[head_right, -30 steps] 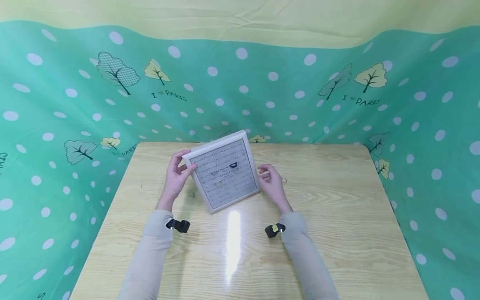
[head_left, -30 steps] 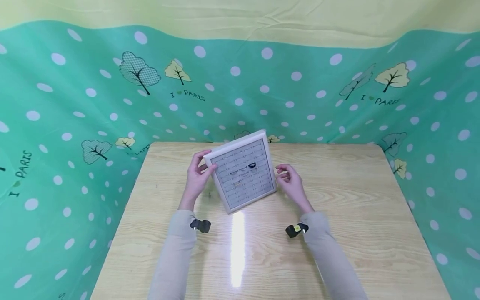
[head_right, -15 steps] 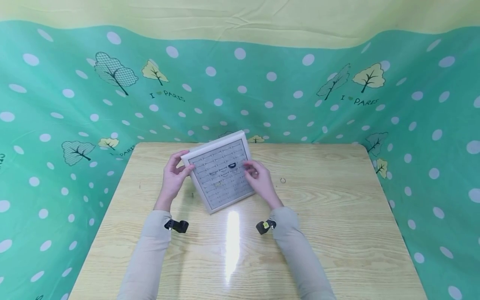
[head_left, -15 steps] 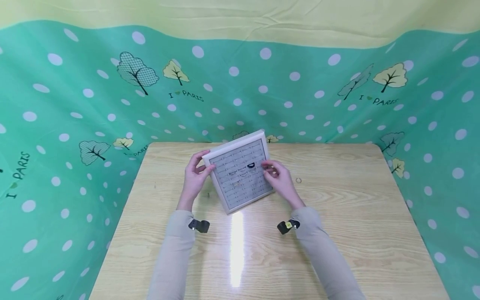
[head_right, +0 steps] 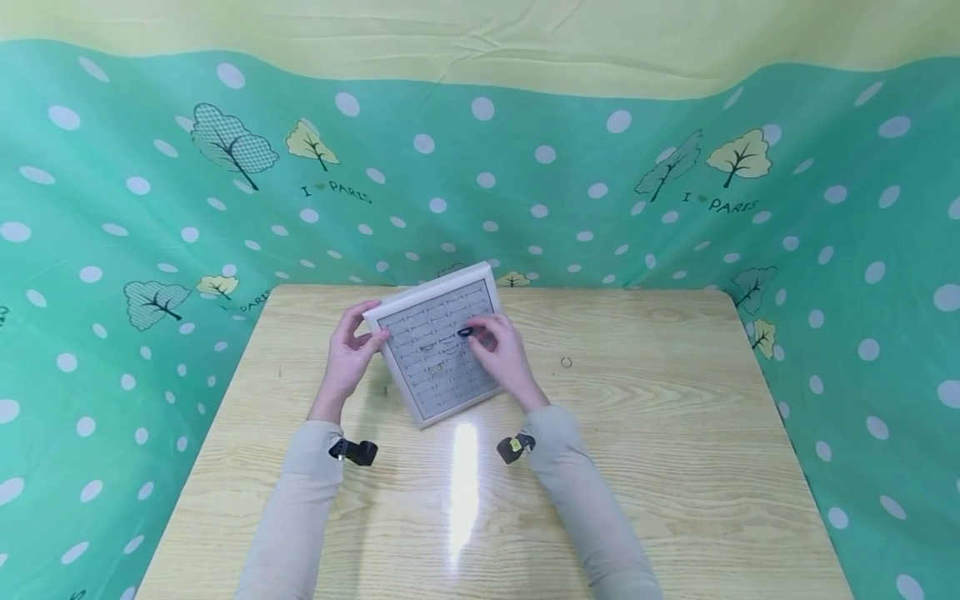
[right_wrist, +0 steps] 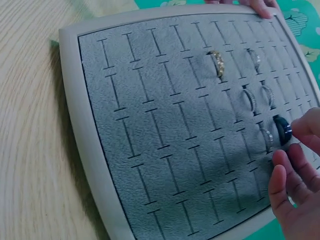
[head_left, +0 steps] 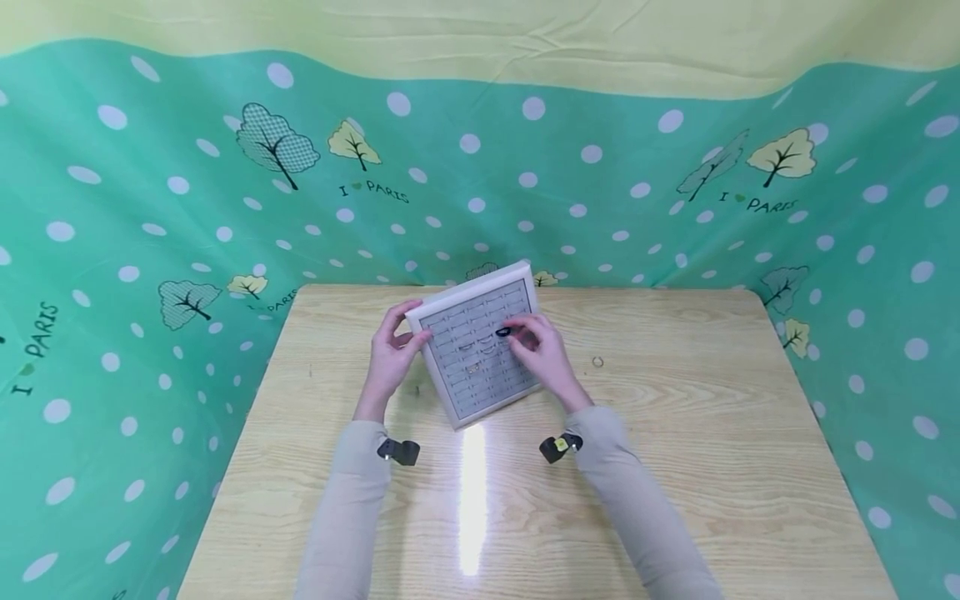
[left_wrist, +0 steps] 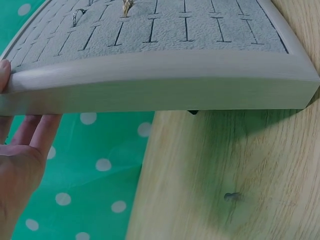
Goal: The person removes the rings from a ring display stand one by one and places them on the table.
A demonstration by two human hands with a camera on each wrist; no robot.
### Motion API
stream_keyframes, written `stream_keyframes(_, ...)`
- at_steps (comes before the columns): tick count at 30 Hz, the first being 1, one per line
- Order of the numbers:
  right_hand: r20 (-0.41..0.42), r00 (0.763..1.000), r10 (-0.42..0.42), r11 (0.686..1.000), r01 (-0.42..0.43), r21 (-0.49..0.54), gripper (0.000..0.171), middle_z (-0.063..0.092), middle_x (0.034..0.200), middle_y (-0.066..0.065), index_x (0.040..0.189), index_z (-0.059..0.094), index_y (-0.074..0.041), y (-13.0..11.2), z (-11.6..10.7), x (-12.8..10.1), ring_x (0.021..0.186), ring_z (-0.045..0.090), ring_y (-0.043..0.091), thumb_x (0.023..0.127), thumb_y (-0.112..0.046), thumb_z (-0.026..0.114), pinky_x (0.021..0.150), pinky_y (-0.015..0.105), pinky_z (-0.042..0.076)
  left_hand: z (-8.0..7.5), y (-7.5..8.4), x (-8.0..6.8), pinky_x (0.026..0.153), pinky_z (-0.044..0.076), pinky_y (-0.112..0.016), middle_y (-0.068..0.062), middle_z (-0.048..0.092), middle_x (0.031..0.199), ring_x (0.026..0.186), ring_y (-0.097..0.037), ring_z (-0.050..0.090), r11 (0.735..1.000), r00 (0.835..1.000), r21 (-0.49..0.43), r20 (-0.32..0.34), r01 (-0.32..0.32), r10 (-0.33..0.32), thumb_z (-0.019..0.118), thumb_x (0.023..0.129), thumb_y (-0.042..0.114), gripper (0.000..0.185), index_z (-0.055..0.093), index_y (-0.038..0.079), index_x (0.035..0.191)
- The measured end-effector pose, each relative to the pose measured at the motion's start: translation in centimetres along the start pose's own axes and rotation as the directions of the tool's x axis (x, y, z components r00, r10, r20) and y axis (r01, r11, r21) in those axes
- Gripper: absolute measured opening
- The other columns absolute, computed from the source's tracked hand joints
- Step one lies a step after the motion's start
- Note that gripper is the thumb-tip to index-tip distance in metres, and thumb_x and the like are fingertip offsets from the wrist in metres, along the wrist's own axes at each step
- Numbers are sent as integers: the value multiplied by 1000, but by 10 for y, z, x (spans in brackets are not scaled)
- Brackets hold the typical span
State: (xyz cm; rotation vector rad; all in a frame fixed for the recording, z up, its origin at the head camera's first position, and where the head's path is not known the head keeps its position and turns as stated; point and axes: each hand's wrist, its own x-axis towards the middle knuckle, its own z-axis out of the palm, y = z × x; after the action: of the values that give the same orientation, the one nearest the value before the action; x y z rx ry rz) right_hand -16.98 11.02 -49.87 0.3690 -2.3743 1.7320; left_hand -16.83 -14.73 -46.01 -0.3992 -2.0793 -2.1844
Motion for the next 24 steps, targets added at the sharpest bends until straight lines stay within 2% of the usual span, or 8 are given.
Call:
stream_keyframes(4, -11, 1000, 29, 999, -29, 13, 23, 56, 103, 15, 107, 69, 0, 3, 2, 0, 83, 54, 22, 85, 4, 67, 65, 23, 48, -2, 1, 1, 76, 58, -34, -10, 51, 124, 86, -22, 65, 1000, 999, 6, 27, 22, -23, 61, 86, -14, 50, 44, -7, 133)
stream_keyframes(10, 1, 999, 37, 999, -37, -36, 20, 56, 101, 11, 104, 69, -1, 6, 5, -1, 81, 54, 19, 85, 0, 70, 65, 23, 49, -4, 2, 2, 76, 59, -35, -10, 51, 122, 85, -22, 65, 999, 998, 16, 58, 36, -37, 61, 87, -13, 51, 43, -6, 134)
stream_keyframes(19, -10, 999, 48, 998, -48, -50, 17, 53, 94, 10, 99, 68, 1, 5, 8, 1, 76, 52, 19, 82, 1, 72, 62, 21, 48, -1, 3, 3, 79, 57, -31, -18, 51, 123, 96, -21, 59, 997, 998, 72, 67, 12, -17, 60, 87, -13, 51, 43, -5, 135)
stream_keyframes(24, -2, 999, 41, 998, -41, -57, 17, 51, 94, 10, 98, 67, 2, 6, 9, 1, 76, 52, 19, 82, 1, 73, 63, 22, 47, 0, 3, 1, 79, 56, -28, -16, 52, 122, 99, -17, 57, 997, 998, 83, 59, -1, -3, 60, 87, -13, 51, 42, -5, 134)
